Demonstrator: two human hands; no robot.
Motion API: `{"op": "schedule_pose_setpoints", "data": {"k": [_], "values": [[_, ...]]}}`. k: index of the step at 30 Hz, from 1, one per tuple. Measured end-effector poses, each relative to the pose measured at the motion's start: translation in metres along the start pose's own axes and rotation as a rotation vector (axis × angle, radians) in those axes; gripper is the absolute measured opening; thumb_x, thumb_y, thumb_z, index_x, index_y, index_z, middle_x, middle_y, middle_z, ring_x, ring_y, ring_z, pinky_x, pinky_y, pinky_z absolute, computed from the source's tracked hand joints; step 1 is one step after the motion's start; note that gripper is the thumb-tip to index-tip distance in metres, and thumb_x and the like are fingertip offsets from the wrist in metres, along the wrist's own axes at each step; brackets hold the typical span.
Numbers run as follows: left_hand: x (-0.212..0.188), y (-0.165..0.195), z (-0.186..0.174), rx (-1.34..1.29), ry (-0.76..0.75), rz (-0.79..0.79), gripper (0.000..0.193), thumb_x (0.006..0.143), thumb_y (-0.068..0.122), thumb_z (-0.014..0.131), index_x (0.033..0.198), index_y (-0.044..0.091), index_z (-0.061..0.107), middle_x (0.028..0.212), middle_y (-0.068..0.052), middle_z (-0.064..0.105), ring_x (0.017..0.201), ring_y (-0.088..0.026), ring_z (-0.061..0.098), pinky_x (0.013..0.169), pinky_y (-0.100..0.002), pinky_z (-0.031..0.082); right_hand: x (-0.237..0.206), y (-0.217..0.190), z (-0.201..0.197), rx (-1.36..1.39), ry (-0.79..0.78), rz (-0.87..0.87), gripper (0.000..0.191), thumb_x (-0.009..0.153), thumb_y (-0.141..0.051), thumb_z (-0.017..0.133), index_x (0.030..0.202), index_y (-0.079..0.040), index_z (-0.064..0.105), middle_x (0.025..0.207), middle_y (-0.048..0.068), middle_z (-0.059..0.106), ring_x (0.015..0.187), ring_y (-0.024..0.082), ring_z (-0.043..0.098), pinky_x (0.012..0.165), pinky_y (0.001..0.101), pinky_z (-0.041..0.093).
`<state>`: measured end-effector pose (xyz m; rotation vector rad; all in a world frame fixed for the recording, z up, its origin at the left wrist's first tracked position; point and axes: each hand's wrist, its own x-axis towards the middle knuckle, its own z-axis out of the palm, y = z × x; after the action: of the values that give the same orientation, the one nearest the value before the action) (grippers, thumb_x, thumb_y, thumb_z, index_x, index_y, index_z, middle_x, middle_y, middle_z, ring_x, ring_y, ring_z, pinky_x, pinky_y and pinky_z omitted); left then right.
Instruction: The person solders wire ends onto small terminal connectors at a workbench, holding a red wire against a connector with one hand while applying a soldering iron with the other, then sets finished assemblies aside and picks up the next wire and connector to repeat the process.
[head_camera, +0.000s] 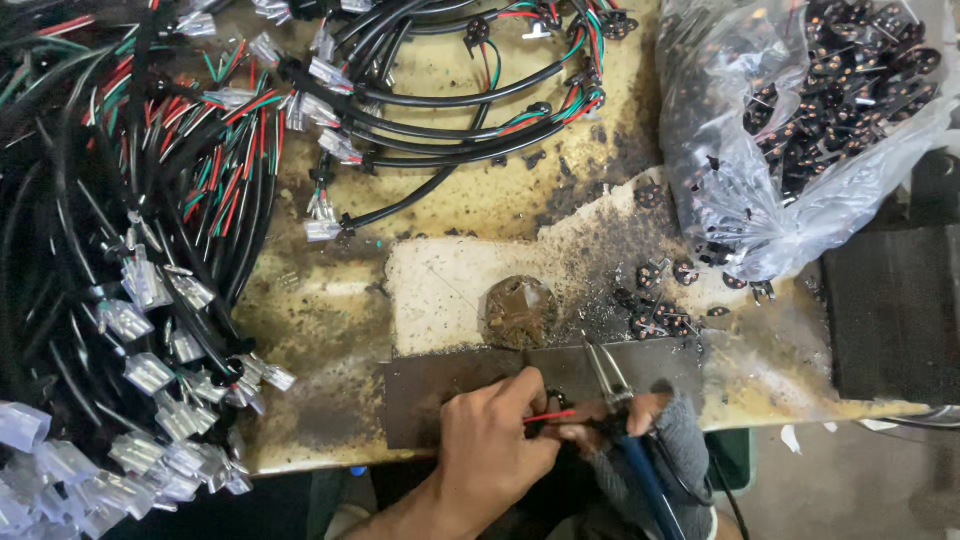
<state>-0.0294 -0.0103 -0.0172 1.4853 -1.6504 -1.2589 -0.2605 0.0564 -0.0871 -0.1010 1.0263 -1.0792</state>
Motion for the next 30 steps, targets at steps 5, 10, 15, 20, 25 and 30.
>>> {"op": "schedule_pose_setpoints", "data": {"k": [5, 10, 15, 20, 25, 30], "values": [[0.001, -0.004, 0.002, -0.029, 0.004, -0.013, 0.021, 0.074, 0.014, 0.077, 0.080, 0.009, 0.058, 0.071, -0.008, 0.068, 0.064, -0.035, 0.068, 0.054, -0.048, 0.050, -0.015, 0.015, -0.011, -0.770, -0.111, -0.464, 0.053, 0.079, 0.007, 0.077, 0.103, -0.013, 0.034, 0.097, 0.017, 0.077, 0.087, 0.021, 0.079, 0.080, 0.0320, 0.064], [0.002, 0.000, 0.000, -0.049, -0.001, -0.002, 0.021, 0.071, 0.013, 0.078, 0.082, 0.009, 0.060, 0.076, -0.009, 0.068, 0.068, -0.034, 0.069, 0.056, -0.045, 0.052, -0.023, 0.010, 0.005, -0.923, -0.114, -0.618, 0.057, 0.078, 0.010, 0.080, 0.106, -0.013, 0.037, 0.094, 0.016, 0.076, 0.087, 0.019, 0.077, 0.081, 0.0299, 0.061], [-0.002, 0.006, -0.006, -0.252, 0.119, 0.100, 0.018, 0.078, 0.007, 0.079, 0.095, 0.008, 0.073, 0.091, -0.010, 0.070, 0.077, -0.027, 0.074, 0.066, -0.037, 0.060, -0.001, 0.001, -0.016, 0.098, 0.114, 0.028, 0.039, 0.085, -0.004, 0.068, 0.089, -0.012, 0.030, 0.115, 0.034, 0.065, 0.100, 0.039, 0.070, 0.094, 0.0449, 0.059], [-0.006, 0.004, 0.002, -0.073, 0.247, 0.248, 0.019, 0.083, 0.006, 0.085, 0.099, 0.006, 0.076, 0.092, -0.008, 0.070, 0.077, -0.024, 0.073, 0.066, -0.034, 0.059, 0.014, 0.019, -0.052, -0.145, -0.072, -0.179, 0.036, 0.083, 0.009, 0.067, 0.107, -0.008, 0.045, 0.116, 0.033, 0.060, 0.107, 0.038, 0.063, 0.096, 0.0430, 0.056], [-0.010, 0.001, 0.015, 0.009, 0.333, 0.373, 0.017, 0.081, 0.004, 0.084, 0.095, 0.003, 0.073, 0.089, -0.009, 0.068, 0.073, -0.025, 0.071, 0.064, -0.033, 0.058, 0.016, 0.019, -0.040, 0.110, -0.149, -0.216, 0.040, 0.085, 0.012, 0.064, 0.102, -0.015, 0.041, 0.111, 0.033, 0.062, 0.105, 0.039, 0.066, 0.095, 0.0453, 0.056], [-0.008, 0.000, 0.009, -0.062, 0.213, 0.362, 0.014, 0.087, 0.004, 0.079, 0.098, 0.002, 0.071, 0.090, -0.010, 0.070, 0.077, -0.026, 0.074, 0.068, -0.034, 0.061, 0.015, -0.002, -0.003, -0.790, -0.060, -0.585, 0.051, 0.085, 0.008, 0.074, 0.104, -0.016, 0.034, 0.088, 0.013, 0.072, 0.084, 0.019, 0.074, 0.081, 0.0284, 0.062]]}}
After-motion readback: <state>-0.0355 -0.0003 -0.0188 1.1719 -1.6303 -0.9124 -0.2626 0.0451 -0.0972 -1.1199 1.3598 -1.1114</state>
